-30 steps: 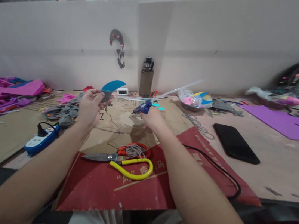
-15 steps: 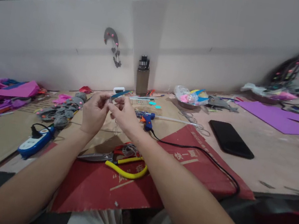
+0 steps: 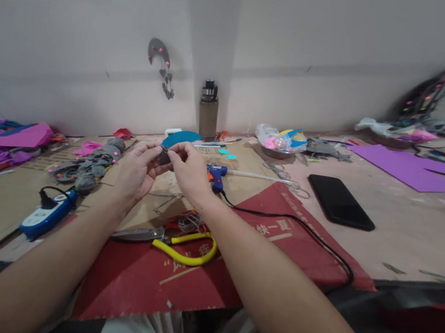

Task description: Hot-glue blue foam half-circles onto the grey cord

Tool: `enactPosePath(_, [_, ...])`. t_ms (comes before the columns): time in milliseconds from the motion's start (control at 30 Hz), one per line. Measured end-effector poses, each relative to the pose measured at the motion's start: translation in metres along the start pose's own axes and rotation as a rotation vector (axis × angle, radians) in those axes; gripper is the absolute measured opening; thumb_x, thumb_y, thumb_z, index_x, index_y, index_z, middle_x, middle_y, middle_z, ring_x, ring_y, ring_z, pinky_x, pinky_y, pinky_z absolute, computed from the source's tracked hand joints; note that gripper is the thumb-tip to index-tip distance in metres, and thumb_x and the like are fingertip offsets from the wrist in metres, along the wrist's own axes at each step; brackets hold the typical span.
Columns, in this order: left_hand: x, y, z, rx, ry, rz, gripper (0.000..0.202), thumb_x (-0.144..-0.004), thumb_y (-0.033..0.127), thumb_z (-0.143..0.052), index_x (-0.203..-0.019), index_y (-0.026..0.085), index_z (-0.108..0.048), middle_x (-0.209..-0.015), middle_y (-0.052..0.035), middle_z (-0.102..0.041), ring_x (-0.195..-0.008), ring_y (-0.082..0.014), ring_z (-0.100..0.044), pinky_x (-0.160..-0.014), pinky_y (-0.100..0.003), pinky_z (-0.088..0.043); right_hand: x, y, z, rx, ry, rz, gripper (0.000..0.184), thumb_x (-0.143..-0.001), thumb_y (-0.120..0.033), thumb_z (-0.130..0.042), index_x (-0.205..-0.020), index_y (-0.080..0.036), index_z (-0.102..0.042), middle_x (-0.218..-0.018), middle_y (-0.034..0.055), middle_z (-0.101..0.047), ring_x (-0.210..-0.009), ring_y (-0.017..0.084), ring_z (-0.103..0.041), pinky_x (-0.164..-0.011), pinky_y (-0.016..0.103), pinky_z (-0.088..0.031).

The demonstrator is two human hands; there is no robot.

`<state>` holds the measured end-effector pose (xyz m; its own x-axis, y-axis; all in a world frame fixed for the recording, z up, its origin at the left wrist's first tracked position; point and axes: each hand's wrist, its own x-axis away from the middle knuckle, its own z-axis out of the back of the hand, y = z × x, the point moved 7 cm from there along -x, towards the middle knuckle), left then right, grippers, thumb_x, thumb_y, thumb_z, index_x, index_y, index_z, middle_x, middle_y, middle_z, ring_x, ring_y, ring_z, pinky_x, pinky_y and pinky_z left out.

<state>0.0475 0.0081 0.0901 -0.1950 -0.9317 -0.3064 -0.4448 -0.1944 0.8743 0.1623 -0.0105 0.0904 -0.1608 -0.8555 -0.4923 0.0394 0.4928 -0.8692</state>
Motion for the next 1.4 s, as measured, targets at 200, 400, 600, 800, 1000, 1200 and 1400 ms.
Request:
enactPosePath(200, [0.000,0.005,0.002,-0.026,0.078,-0.045,0.016,-0.069,0.023,-0.066,-0.078,0.015,-0.055,-0.075,-0.0006,-0.064,-0.070,-0.0115,-0.063,-0.073,-0.032,-0.055,0.016,-0.033,0.007,0.396,0.093,0.272,0.007,-0.080,-0.025,-0.050,-0.078,-0.019,-0.051,-0.075,0.0019,-0.054,-0.069,0.014,-0.048,-0.066,0.029,-0.040])
enactPosePath(400, [-0.004,0.016,0.014,0.036,0.159,-0.121,0.015,-0.071,0.022,-0.065,-0.079,0.016,-0.055,-0.077,-0.0019,-0.066,-0.069,-0.0123,-0.065,-0.074,-0.032,-0.054,0.028,-0.050,-0.002,0.544,0.052,0.451,0.010,-0.083,-0.022,-0.047,-0.092,-0.018,-0.050,-0.085,0.0056,-0.055,-0.077,0.016,-0.050,-0.069,0.030,-0.041])
enactPosePath(600, [-0.013,0.019,0.034,0.077,0.225,-0.132,0.015,-0.071,0.022,-0.064,-0.079,0.016,-0.053,-0.077,-0.0028,-0.068,-0.072,-0.0160,-0.067,-0.073,-0.034,-0.055,0.028,-0.050,0.000,0.625,0.053,0.478,0.011,-0.077,-0.028,-0.059,-0.085,-0.020,-0.057,-0.107,0.0106,-0.053,-0.104,0.024,-0.045,-0.088,0.041,-0.035])
enactPosePath(800, [-0.022,0.028,0.060,0.111,0.347,-0.184,0.012,-0.074,0.020,-0.060,-0.080,0.017,-0.051,-0.077,-0.0038,-0.068,-0.073,-0.0174,-0.068,-0.072,-0.034,-0.055,0.011,-0.020,0.023,0.037,0.156,0.092,0.031,-0.073,-0.025,-0.053,-0.057,-0.021,-0.027,-0.057,-0.0047,-0.033,-0.057,0.011,-0.035,-0.060,0.027,-0.034])
enactPosePath(1000, [-0.023,0.026,0.063,0.091,0.356,-0.180,0.017,-0.072,0.021,-0.062,-0.080,0.018,-0.048,-0.076,-0.0022,-0.069,-0.072,-0.0170,-0.068,-0.073,-0.035,-0.055,0.009,-0.016,-0.005,-0.555,-0.225,-0.140,0.023,-0.062,-0.017,-0.052,-0.067,-0.022,-0.030,-0.064,-0.0044,-0.036,-0.063,0.011,-0.041,-0.063,0.027,-0.038])
enactPosePath(1200, [-0.023,0.025,0.061,0.039,0.332,-0.184,0.019,-0.072,0.024,-0.064,-0.082,0.019,-0.048,-0.078,-0.0020,-0.069,-0.074,-0.0161,-0.068,-0.074,-0.035,-0.055,0.017,-0.022,-0.012,-0.545,-0.304,-0.218,0.034,-0.073,-0.042,-0.059,-0.066,-0.022,-0.032,-0.066,-0.0036,-0.035,-0.063,0.011,-0.042,-0.069,0.032,-0.044])
enactPosePath(1400, [-0.023,0.026,0.058,0.022,0.321,-0.190,0.020,-0.071,0.024,-0.064,-0.082,0.020,-0.048,-0.081,-0.0012,-0.068,-0.071,-0.0148,-0.068,-0.072,-0.033,-0.055,0.014,-0.013,-0.012,-0.528,-0.244,-0.236,0.037,-0.078,-0.042,-0.053,-0.059,-0.021,-0.028,-0.056,-0.0068,-0.026,-0.051,0.008,-0.033,-0.060,0.028,-0.043])
